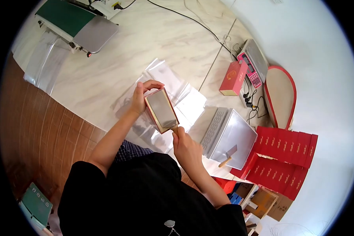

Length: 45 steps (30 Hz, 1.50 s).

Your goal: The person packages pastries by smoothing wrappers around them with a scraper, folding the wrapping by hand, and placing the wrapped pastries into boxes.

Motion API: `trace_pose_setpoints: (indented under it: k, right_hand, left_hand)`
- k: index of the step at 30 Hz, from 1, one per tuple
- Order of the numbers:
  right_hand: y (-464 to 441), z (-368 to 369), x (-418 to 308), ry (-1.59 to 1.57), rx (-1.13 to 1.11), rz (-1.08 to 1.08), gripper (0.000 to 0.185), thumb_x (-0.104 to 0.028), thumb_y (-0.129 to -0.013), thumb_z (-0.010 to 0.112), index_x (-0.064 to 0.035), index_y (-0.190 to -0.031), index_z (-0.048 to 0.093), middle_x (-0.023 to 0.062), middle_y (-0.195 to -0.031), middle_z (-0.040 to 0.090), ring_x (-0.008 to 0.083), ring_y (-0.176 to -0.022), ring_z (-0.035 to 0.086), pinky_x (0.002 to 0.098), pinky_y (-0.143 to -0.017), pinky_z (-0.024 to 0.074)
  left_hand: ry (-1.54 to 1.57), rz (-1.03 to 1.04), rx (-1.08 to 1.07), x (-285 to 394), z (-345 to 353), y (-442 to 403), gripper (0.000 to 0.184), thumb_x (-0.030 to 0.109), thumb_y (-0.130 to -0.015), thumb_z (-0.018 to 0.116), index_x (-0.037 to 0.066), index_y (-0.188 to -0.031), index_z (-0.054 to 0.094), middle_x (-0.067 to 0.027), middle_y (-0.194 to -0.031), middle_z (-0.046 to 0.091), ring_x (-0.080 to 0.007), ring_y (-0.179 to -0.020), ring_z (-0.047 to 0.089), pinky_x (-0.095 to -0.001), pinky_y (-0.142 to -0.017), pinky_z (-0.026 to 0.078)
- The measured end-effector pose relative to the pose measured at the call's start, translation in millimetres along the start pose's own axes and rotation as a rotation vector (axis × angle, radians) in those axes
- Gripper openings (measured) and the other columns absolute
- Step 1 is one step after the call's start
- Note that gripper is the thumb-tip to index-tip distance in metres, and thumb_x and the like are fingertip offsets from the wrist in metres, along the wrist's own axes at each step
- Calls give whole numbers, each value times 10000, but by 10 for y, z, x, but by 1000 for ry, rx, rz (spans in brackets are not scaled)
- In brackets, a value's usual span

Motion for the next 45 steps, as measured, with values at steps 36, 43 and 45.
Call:
trace_pose_setpoints:
  k: [36,43,45]
  right_hand:
    - [425,5,434,-578,257,180,209,-247,-999,531,-45,-995,584,170,-665,600,329,-559,596,429,-517,439]
    - [896,485,2176,-625,546,881,405,-362,-1038,399,4,-1007,568,240,-803,639,422,-729,607,494,-665,449]
    - [1075,734,2681,-624,617,1011,432,-376,-1038,387,17,-1006,565,248,-822,645,432,-762,608,500,-693,450]
  left_hand:
    - [50,-36,37,81,-4,56,816,720,-957,200,22,-1159,572,-140,-1071,685,-195,-1033,594,-319,-922,446]
    - [-287,-6,-254,-144,-266,48,1269,961,-611,428,19,-1458,356,-180,-1371,535,-234,-1294,481,-355,-1086,369]
    - [-425,-71,-388,93,-184,51,1333,942,-549,518,17,-1486,305,-186,-1418,486,-251,-1329,455,-391,-1103,361]
Point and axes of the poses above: each hand's wrist, its own y-axis away from the middle knuckle, its own z-axis out of the palm, x = y × z, the point moved 5 cm from there along -y, towards the middle knuckle
